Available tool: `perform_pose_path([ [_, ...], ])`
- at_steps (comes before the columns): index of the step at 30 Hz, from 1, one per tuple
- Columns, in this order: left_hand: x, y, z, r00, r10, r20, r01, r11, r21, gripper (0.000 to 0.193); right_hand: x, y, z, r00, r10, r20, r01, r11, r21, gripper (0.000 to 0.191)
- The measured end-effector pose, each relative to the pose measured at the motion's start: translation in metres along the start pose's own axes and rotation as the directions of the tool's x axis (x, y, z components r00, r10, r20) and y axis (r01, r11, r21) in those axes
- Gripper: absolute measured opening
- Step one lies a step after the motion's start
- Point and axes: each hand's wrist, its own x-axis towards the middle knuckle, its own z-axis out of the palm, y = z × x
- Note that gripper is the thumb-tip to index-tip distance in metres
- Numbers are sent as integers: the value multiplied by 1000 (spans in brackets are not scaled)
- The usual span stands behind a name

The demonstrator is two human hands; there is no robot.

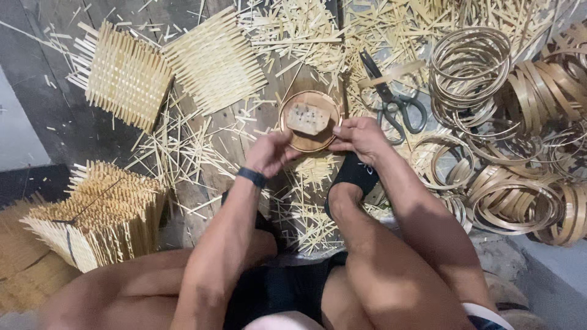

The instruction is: The person sits on the floor and repeatedly trims the edges of woven bamboo mats using shears. They place a circular bamboo ring on each mat, cut along the edge, and then remove the ring. The trimmed mats are stacked nearby.

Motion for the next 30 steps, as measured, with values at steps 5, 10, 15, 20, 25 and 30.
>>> perform_pose_path([
  [5, 30, -43, -19, 974, 226, -18, -222, 967, 129, 19, 21, 25, 1, 992, -52, -118, 30, 982, -185, 14],
  [10, 43, -40, -20, 922, 364, -130, -299, 885, 356, 16, 12, 18, 11, 974, -159, -159, 109, 952, -286, 11],
  [15, 5, 10, -12, 691, 643, 329, -618, 290, 731, 28, -20, -17, 23, 853, -505, 130, 495, 706, -506, 44],
  [20, -15, -1, 52, 485, 788, 379, -696, 85, 713, 48, -28, -26, 65, 783, -607, 137, 500, 484, -718, 61],
  [25, -8, 10, 68, 529, 797, 292, -676, 188, 712, 60, -23, -30, 75, 887, -460, -27, 346, 704, -620, 51],
  [30, 31, 58, 40, 613, 788, 54, -464, 303, 832, 57, -29, -40, 48, 865, -484, 133, 499, 800, -334, 49],
])
